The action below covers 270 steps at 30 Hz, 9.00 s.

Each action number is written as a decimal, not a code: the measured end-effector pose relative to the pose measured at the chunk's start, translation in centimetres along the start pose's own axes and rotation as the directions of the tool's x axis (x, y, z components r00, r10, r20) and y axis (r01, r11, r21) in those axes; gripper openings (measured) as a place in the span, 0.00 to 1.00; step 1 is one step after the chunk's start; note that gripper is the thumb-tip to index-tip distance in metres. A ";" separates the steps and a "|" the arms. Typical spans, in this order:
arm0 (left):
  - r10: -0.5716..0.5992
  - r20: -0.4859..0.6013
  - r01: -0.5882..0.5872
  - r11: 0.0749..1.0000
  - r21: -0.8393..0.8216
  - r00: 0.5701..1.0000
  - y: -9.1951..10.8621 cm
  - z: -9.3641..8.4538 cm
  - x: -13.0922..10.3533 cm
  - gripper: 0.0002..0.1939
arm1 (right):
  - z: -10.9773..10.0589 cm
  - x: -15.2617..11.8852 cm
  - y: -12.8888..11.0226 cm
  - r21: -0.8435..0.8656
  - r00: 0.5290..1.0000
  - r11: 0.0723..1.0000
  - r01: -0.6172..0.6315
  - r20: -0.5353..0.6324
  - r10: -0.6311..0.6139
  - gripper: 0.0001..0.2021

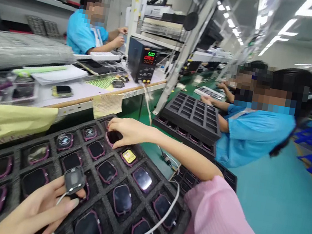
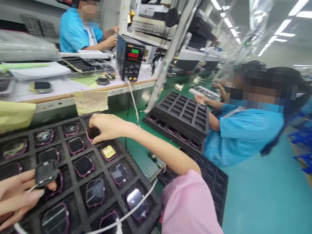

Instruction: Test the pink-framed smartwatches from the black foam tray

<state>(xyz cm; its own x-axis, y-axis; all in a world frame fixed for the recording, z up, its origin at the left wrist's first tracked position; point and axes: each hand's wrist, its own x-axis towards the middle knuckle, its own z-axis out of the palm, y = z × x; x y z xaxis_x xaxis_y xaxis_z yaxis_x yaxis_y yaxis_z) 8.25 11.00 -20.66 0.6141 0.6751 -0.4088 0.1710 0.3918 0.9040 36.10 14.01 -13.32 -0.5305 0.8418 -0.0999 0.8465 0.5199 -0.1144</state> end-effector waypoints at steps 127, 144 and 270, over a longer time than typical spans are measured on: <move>0.051 0.135 -0.043 0.997 -0.067 0.990 1.9 -0.3 1.0 0.17 | 3.8 4.2 0.5 0.007 0.983 0.992 0.126 -0.137 -0.123 0.21; 0.089 -0.010 -0.089 0.984 -0.155 0.996 2.5 -0.1 0.6 0.19 | 4.7 2.4 -7.4 0.230 0.900 0.914 0.335 -0.365 -0.238 0.17; 0.191 -0.071 -0.201 0.961 -0.190 0.979 -0.4 -1.8 -2.5 0.09 | 7.0 4.0 -10.4 0.173 0.781 0.864 0.474 -0.535 -0.322 0.14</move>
<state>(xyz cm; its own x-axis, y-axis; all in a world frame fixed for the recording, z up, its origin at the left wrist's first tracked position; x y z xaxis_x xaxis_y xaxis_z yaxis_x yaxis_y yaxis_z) 5.22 10.29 -20.27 0.5795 0.7800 -0.2362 -0.1053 0.3591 0.9273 24.87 10.91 -19.45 -0.6631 0.5683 0.4872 0.4722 0.8226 -0.3169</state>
